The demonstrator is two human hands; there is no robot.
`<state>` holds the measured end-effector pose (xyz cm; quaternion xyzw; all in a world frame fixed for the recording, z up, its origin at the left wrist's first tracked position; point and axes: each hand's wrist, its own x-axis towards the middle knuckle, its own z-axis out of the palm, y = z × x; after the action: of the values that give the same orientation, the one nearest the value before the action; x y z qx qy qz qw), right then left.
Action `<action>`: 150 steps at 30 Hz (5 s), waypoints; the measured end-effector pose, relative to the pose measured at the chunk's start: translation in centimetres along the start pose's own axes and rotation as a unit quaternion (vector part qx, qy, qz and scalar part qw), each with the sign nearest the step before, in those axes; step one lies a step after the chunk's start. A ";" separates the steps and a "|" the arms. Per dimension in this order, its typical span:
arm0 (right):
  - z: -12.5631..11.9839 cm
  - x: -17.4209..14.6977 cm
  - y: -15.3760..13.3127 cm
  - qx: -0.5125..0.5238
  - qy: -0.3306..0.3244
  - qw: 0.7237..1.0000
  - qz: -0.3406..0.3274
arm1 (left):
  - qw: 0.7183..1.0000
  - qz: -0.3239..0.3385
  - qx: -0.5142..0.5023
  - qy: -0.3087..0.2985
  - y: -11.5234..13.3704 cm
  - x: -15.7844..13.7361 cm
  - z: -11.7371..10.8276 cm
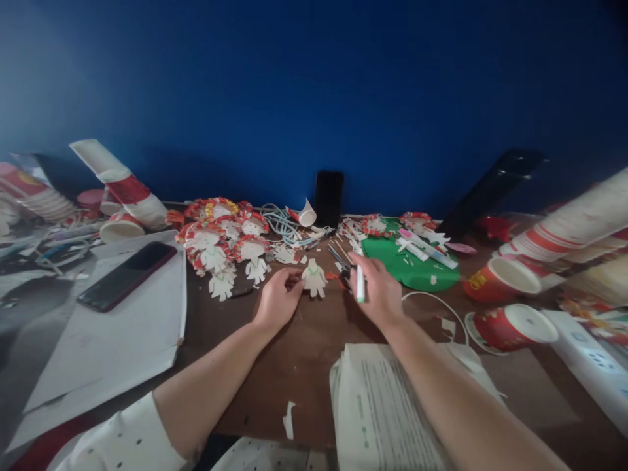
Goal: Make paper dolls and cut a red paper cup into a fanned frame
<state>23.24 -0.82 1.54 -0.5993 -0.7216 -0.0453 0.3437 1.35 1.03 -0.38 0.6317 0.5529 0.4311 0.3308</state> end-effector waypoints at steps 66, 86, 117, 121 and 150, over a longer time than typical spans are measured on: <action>0.2 0.6 -0.1 0.349 -0.069 0.893 0.274 | 0.855 -0.166 -0.464 -0.158 2.7 5.4 4.8; -0.3 0.4 -1.7 0.367 -0.066 0.892 0.255 | 0.873 -0.124 -0.424 -0.204 2.1 5.1 5.3; 0.7 0.1 -1.1 0.390 -0.049 0.871 0.294 | 0.865 -0.188 -0.403 -0.231 3.1 4.9 4.6; 0.8 0.2 -1.1 0.393 -0.046 0.868 0.299 | 0.870 -0.185 -0.400 -0.220 3.0 5.0 4.8; 0.8 0.2 -0.9 0.349 -0.045 0.893 0.281 | 0.900 -0.140 -0.346 -0.226 2.6 5.0 5.1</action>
<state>22.08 -0.50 1.39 -0.6198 -0.5074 0.3352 0.4960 7.19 5.81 0.77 0.4738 0.3621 0.3898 0.7018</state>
